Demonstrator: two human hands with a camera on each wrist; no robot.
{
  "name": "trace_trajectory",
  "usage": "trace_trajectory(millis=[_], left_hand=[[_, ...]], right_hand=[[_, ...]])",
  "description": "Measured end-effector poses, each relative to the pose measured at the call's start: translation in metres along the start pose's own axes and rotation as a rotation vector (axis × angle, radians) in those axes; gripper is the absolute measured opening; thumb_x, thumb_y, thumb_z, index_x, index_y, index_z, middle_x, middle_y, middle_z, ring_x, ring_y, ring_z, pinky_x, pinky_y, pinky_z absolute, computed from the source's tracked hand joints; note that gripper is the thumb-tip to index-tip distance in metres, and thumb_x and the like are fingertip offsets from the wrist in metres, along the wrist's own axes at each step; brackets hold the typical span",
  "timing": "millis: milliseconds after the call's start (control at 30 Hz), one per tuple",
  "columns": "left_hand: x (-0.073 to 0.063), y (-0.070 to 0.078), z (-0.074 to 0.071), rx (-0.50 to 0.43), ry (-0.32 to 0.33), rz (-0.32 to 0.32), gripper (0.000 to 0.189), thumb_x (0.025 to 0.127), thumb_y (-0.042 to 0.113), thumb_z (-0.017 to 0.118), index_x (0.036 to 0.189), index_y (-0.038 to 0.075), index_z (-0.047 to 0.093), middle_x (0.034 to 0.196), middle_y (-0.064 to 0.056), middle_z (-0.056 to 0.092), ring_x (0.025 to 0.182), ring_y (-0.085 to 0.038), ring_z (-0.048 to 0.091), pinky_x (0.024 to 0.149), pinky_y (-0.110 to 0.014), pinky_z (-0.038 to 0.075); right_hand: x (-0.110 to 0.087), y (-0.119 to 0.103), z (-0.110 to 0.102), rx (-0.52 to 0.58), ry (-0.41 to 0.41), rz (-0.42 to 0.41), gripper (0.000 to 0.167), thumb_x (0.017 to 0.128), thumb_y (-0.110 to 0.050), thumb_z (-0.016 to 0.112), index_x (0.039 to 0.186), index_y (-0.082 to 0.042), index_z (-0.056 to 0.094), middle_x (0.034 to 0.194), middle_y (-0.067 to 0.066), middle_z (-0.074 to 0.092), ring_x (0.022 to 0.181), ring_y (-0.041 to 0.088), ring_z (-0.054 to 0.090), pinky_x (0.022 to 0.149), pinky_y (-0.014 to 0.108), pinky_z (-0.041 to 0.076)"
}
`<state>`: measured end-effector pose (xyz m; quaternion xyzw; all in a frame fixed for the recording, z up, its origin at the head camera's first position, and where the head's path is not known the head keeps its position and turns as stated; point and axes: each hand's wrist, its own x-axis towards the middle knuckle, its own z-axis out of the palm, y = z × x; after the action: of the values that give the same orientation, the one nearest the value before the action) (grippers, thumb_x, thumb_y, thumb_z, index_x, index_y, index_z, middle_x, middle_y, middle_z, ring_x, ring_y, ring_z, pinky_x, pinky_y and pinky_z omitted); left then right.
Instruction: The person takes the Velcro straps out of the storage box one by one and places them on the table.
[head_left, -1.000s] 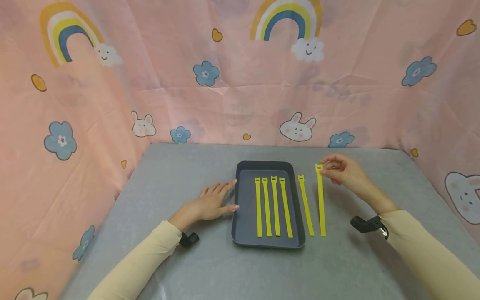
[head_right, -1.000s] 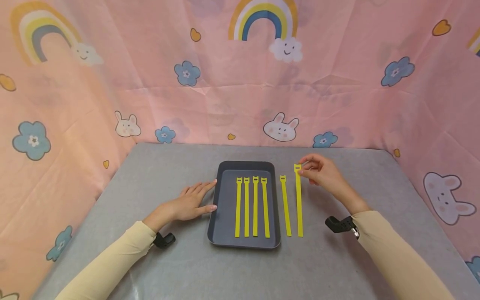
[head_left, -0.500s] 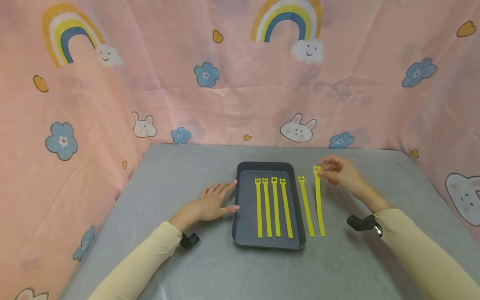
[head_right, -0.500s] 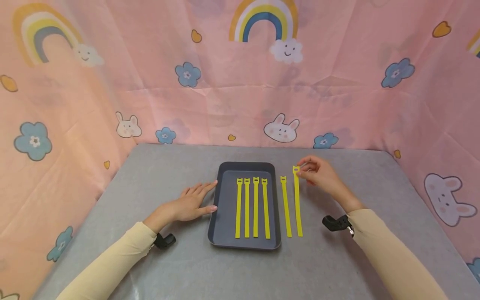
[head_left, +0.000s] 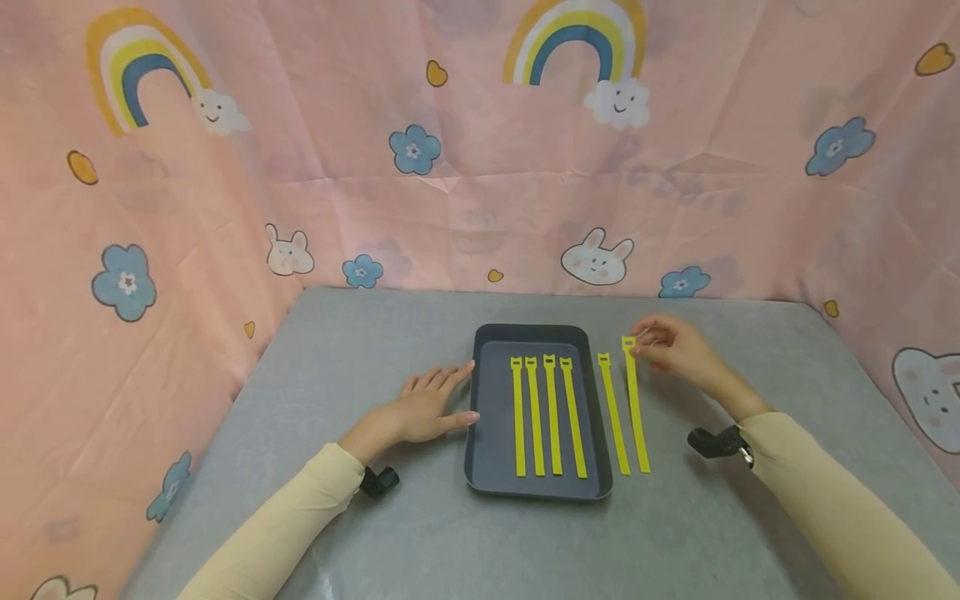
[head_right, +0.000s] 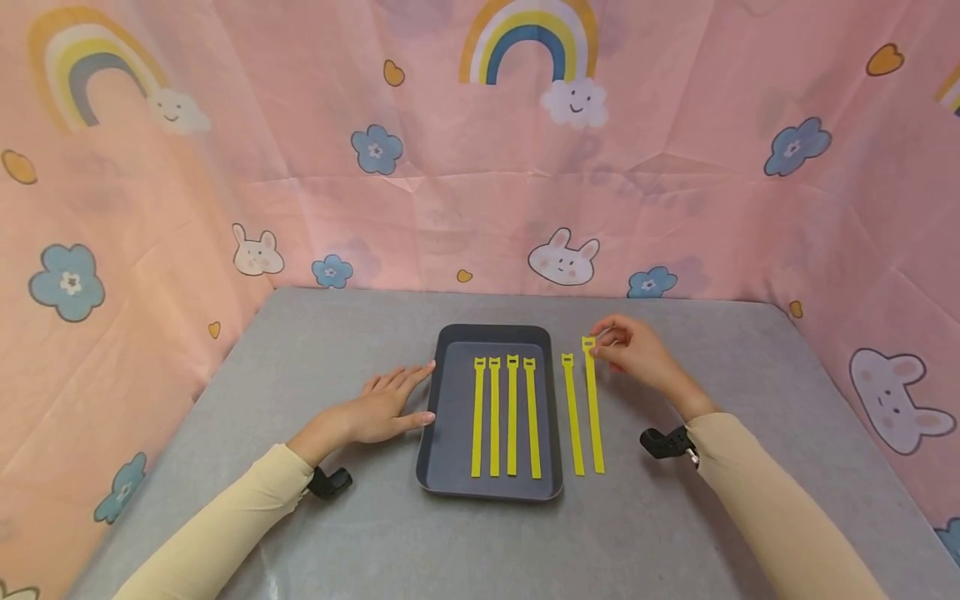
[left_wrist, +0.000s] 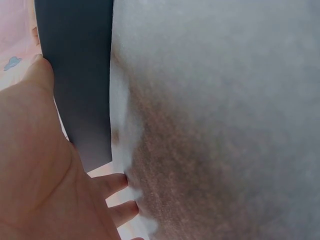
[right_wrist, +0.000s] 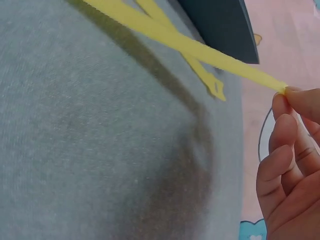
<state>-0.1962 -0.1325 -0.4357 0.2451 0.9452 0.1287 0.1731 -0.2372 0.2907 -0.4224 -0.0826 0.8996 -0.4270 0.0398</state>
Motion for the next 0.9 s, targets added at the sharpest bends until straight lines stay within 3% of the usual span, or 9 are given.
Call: trace_trajectory(millis=[267, 900], left_hand=[[0.0, 0.0, -0.001, -0.004, 0.002, 0.006, 0.085, 0.096, 0.067, 0.041, 0.161, 0.031, 0.0, 0.167, -0.01, 0.016, 0.155, -0.038, 0.012, 0.121, -0.065, 0.01], [0.0, -0.001, 0.0, -0.006, 0.004, 0.007, 0.085, 0.096, 0.068, 0.041, 0.161, 0.031, 0.001, 0.167, -0.009, 0.016, 0.155, -0.037, 0.012, 0.121, -0.065, 0.011]], right_hand=[[0.002, 0.005, 0.007, -0.015, -0.019, 0.012, 0.025, 0.096, -0.014, 0.062, 0.12, -0.006, 0.057, 0.104, 0.018, 0.068, 0.085, 0.019, 0.065, 0.067, 0.03, 0.056], [0.006, 0.017, 0.016, -0.03, -0.068, 0.003, 0.025, 0.094, -0.007, 0.064, 0.117, 0.0, 0.056, 0.095, 0.02, 0.067, 0.061, 0.014, 0.056, 0.055, 0.029, 0.05]])
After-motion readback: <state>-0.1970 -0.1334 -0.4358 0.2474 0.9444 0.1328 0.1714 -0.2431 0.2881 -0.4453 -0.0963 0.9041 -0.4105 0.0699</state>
